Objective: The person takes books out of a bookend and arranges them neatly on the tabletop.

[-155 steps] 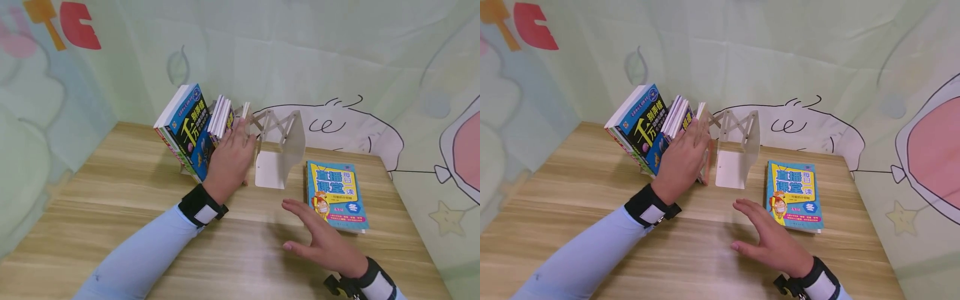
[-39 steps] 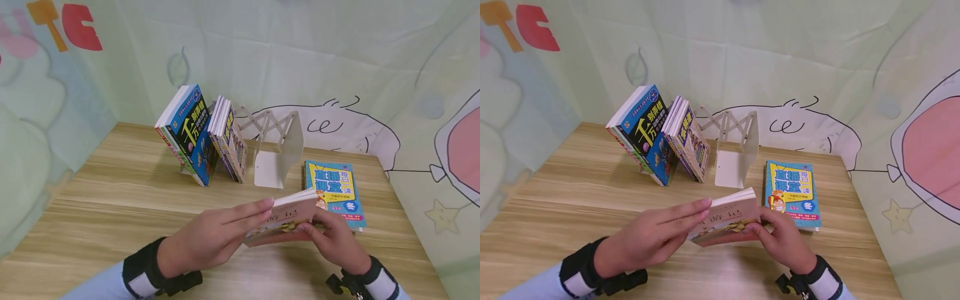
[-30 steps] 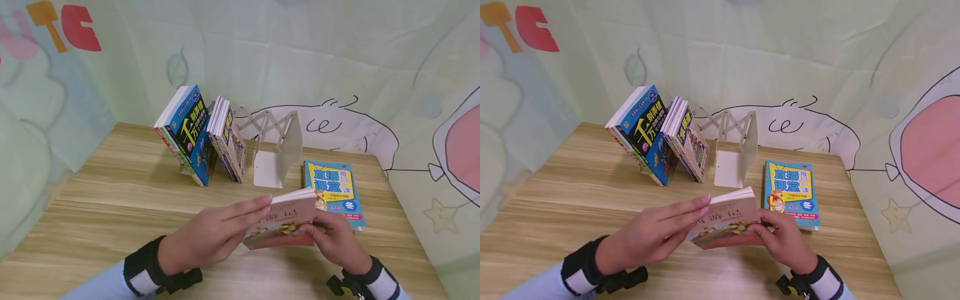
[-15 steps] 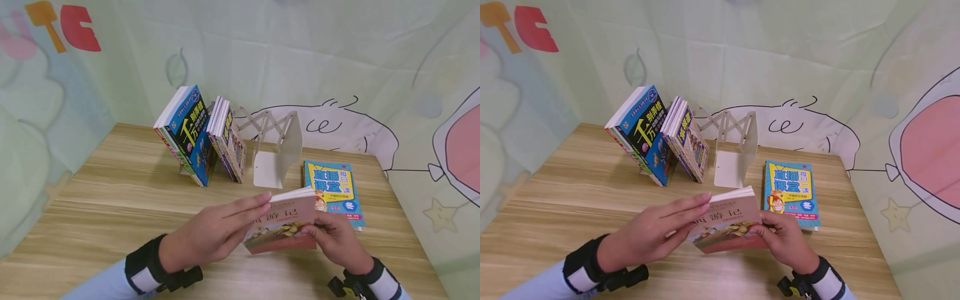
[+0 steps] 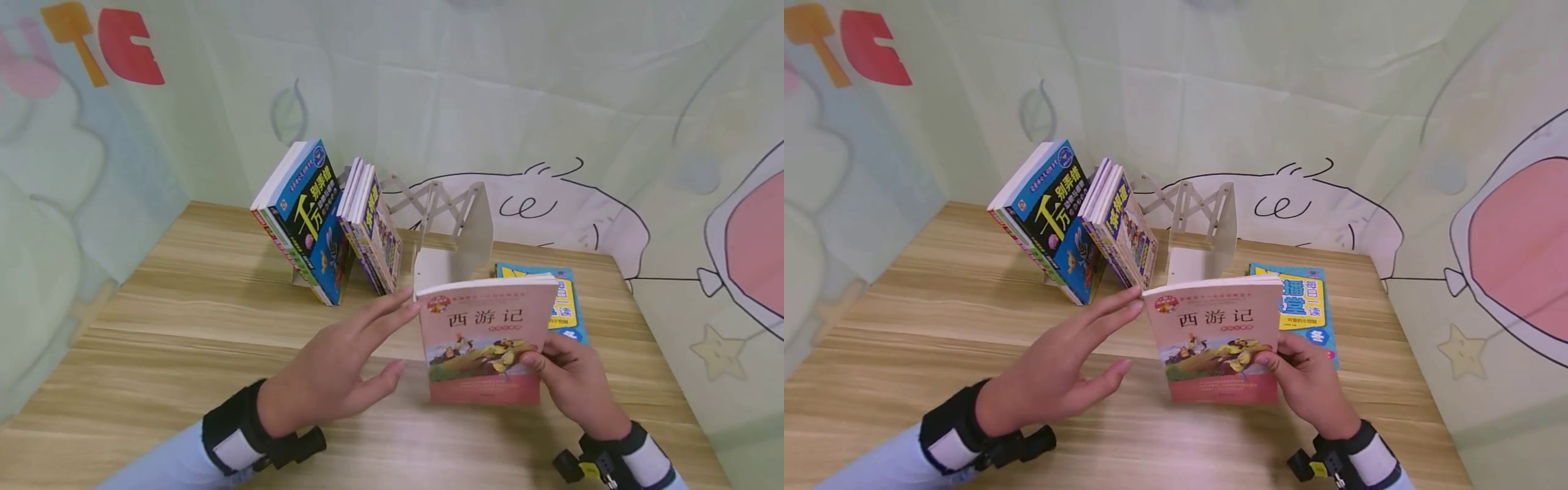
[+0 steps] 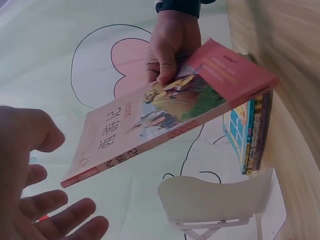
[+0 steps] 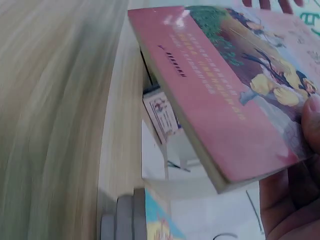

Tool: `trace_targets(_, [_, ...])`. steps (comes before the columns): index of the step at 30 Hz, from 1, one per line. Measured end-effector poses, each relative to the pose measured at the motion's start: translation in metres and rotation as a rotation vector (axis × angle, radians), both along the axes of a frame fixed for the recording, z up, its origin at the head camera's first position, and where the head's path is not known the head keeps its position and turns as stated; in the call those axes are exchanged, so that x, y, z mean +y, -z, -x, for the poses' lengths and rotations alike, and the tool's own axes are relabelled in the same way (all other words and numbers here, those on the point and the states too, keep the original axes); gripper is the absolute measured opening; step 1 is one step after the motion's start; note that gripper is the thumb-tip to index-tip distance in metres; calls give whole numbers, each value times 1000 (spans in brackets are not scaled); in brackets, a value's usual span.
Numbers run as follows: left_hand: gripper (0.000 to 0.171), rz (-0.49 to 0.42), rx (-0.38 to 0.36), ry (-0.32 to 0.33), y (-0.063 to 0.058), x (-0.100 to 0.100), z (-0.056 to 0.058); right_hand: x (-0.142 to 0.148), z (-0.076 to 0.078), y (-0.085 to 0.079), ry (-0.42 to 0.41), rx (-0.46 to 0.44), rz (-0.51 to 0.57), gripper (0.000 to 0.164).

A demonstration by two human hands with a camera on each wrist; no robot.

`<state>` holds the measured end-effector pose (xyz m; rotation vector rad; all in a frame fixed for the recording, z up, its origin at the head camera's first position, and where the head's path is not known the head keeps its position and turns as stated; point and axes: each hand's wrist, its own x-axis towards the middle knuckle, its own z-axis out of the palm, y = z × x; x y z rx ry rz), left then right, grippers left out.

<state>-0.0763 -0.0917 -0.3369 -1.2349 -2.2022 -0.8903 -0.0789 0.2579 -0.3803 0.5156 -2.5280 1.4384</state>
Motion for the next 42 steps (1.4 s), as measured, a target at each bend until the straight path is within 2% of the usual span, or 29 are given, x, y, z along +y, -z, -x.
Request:
trace_targets(6, [53, -13, 4, -23, 5, -2, 5, 23, 9, 1, 186, -43, 14, 29])
trace_targets(12, [49, 0, 8, -36, 10, -2, 6, 47, 19, 5, 389, -186, 83, 46])
trace_targets(16, [47, 12, -10, -47, 12, -3, 7, 59, 27, 8, 515, -273, 199, 51])
trace_targets(20, [45, 31, -29, -54, 13, -3, 7, 68, 34, 11, 629, -336, 193, 57])
trace_targets(23, [43, 37, -36, -49, 13, -3, 7, 74, 40, 14, 621, -376, 120, 61])
trace_targets(27, [41, 43, -48, -46, 14, -3, 7, 80, 48, 20, 552, -461, 110, 64])
trace_targets(31, [42, 60, -61, -47, 15, -4, 7, 84, 55, 28, 531, -549, 65, 71])
trace_targets(37, [44, 87, -81, -51, 17, -5, 7, 88, 65, 37, 510, -577, -93, 73])
trace_targets(42, [43, 91, -83, -57, 19, -5, 7, 90, 69, 36, 516, -564, -253, 81])
